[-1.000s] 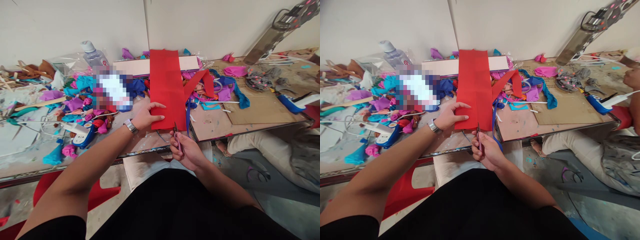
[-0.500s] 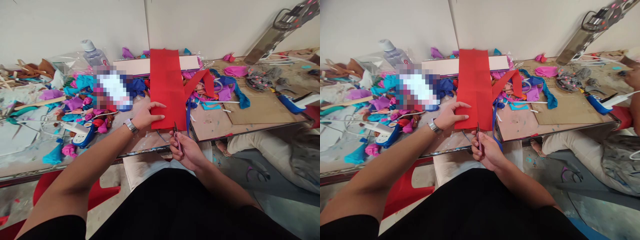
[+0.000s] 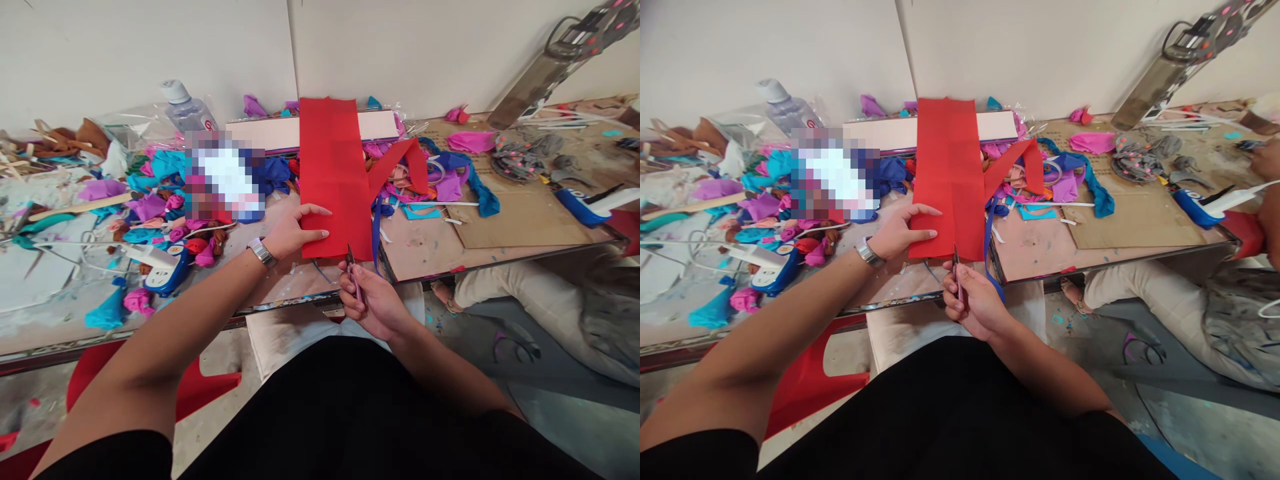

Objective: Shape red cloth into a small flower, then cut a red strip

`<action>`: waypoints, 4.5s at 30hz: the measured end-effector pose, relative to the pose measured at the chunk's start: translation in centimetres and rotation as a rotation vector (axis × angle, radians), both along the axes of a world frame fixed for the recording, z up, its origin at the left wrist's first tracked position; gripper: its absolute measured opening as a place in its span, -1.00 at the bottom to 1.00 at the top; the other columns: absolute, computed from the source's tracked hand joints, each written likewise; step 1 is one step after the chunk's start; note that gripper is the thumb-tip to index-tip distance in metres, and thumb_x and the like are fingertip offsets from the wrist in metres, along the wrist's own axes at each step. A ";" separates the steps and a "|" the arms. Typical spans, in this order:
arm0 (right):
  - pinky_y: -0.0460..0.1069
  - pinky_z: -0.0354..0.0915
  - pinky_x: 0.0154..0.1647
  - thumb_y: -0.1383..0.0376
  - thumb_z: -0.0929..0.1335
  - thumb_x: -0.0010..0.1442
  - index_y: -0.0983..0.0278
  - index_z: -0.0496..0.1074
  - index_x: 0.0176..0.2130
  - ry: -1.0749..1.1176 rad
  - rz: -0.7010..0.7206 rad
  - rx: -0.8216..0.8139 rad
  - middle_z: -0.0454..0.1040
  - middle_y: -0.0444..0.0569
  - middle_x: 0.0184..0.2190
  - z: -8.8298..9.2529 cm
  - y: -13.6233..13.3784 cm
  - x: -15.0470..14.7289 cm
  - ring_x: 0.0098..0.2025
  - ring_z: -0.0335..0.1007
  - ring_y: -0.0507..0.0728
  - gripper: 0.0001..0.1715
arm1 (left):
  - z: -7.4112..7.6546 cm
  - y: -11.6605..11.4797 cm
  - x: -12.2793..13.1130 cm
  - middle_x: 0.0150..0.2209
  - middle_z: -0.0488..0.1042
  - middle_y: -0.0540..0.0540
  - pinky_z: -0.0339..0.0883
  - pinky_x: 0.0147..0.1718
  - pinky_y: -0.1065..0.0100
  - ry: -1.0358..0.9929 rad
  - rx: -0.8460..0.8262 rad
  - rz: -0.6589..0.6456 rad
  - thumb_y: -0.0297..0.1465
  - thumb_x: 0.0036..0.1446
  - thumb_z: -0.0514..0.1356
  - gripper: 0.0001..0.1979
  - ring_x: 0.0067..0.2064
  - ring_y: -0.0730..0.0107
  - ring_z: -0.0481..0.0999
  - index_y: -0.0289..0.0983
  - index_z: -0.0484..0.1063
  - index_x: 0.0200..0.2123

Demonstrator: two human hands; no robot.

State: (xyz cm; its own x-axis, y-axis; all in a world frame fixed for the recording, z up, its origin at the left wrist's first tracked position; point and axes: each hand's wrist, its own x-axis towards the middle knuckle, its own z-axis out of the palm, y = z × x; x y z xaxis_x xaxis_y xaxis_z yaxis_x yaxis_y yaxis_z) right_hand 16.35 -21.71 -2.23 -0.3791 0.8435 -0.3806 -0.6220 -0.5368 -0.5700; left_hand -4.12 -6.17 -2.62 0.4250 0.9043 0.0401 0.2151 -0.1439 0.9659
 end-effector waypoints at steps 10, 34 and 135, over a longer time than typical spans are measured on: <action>-0.17 -0.07 -0.63 0.11 0.48 0.38 0.20 0.39 -0.04 -0.007 0.004 0.003 0.25 -0.29 -0.45 0.1 0.1 -0.1 -0.61 -0.03 -0.10 -0.69 | 0.1 -0.1 0.0 0.07 0.60 -0.14 0.50 -0.02 0.20 -0.010 0.010 0.008 -0.19 -0.05 0.52 -0.43 0.03 0.13 0.57 -0.24 0.62 0.05; -0.18 -0.10 -0.64 0.09 0.48 0.38 0.28 0.44 -0.01 0.023 -0.023 -0.038 0.32 -0.24 -0.42 0.7 0.1 -0.1 -0.61 -0.03 -0.12 -0.64 | -0.3 0.1 0.0 0.02 0.61 -0.14 0.50 -0.07 0.22 -0.088 -0.057 -0.032 -0.17 -0.06 0.56 -0.42 -0.04 0.18 0.59 -0.23 0.62 0.03; -0.19 0.03 -0.73 -0.11 0.63 0.12 0.31 0.52 -0.20 -0.078 -0.018 0.032 0.43 -0.22 -0.50 -0.3 0.1 0.6 -0.57 0.34 -0.07 -0.39 | -0.6 0.4 -0.2 -0.16 0.65 -0.12 0.45 -0.20 0.31 -0.120 -0.096 -0.097 -0.07 -0.06 0.57 -0.52 -0.20 0.28 0.57 -0.26 0.64 -0.18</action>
State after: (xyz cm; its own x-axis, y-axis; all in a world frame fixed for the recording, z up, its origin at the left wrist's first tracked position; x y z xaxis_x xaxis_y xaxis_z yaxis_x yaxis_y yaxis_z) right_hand 16.98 -21.64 -2.52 -0.3340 0.8620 -0.3813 -0.5843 -0.5068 -0.6339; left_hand -4.35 -5.80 -3.19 0.5079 0.8613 0.0114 0.0871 -0.0645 0.9941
